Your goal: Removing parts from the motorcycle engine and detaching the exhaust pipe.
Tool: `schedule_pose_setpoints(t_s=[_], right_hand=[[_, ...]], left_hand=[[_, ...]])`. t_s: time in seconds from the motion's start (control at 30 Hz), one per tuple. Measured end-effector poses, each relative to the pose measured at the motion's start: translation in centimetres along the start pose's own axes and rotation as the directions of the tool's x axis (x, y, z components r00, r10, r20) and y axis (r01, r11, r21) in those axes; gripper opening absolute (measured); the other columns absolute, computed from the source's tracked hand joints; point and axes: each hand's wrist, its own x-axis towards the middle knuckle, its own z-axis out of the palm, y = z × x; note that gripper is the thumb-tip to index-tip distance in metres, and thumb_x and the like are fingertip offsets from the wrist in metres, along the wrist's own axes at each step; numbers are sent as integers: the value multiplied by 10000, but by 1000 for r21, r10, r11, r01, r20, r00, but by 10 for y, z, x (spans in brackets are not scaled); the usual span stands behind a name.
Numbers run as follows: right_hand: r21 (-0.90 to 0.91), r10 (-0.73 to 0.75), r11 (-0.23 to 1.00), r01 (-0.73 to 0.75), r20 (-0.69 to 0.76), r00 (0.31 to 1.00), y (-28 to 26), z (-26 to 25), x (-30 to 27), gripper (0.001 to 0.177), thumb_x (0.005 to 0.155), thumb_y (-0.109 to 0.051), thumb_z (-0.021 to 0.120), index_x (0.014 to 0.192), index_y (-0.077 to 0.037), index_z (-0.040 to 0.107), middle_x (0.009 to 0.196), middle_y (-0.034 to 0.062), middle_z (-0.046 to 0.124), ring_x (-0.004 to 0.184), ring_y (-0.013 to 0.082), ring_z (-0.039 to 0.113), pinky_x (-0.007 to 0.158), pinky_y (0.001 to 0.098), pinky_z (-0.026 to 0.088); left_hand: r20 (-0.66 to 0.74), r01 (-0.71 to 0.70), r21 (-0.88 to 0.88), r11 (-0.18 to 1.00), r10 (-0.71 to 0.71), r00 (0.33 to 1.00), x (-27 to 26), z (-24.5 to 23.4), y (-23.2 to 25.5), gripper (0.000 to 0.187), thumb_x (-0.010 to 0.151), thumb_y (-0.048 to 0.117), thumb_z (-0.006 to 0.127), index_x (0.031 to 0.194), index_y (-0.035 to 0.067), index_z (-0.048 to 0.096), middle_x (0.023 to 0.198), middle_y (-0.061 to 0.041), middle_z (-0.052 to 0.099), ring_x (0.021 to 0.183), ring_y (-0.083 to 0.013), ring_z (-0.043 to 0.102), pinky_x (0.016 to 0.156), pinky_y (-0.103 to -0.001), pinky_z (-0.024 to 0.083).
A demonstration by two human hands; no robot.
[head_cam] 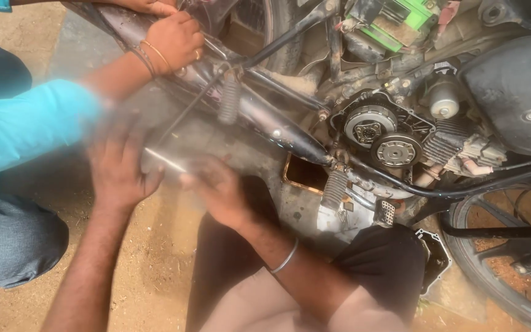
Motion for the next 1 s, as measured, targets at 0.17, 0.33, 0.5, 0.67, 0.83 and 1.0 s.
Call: schedule_pose_setpoints(t_s=[0.17,0.33,0.5,0.67,0.83,1.0], right_hand=[[-3,-251,968,251,-1,968,19,12,-10,227,1062,-86,648,1283,-37,625,1062,73,741,986,155,756,862,296,644],[-412,-502,796,443,-40,864,-31,15,37,182,1018,-115,688,1193,-65,681,1034,65,750,917,178,765,787,288,659],[-595,-356,606,528,390,849,-80,10,117,225,1008,-206,727,1186,-67,716,1062,54,758,958,164,756,851,309,601],[-283,-300,923,259,-109,948,-47,4,64,187,982,-127,712,1144,-35,711,1048,55,705,923,149,697,758,289,591],[13,-141,988,155,-358,923,2,-37,64,142,991,-99,683,1119,-38,691,987,39,704,840,90,690,648,237,576],[-782,-583,523,339,-38,812,-73,-89,169,191,1039,-140,592,1180,-91,711,1093,150,763,1052,365,733,958,486,528]], left_hand=[[389,-445,223,867,339,856,3,-16,-47,420,975,483,526,1007,93,681,1007,-104,640,1057,-286,631,975,-480,483],[415,-246,218,944,138,899,-77,44,-49,369,997,350,593,720,107,607,655,-61,590,645,-231,622,600,-397,535],[181,546,-238,803,-516,837,-81,48,39,328,1101,208,471,1102,6,729,696,-104,645,591,-233,644,550,-400,515],[200,366,25,930,-363,910,-49,15,28,226,1057,227,627,1162,42,704,933,-119,701,844,-293,701,743,-437,552],[302,130,239,962,-201,932,-7,-25,19,320,994,288,722,1250,97,723,986,-117,703,866,-296,689,739,-432,546],[429,208,288,935,-320,845,-18,-23,15,259,1046,357,707,1110,106,702,809,-94,676,704,-300,679,611,-443,535]])
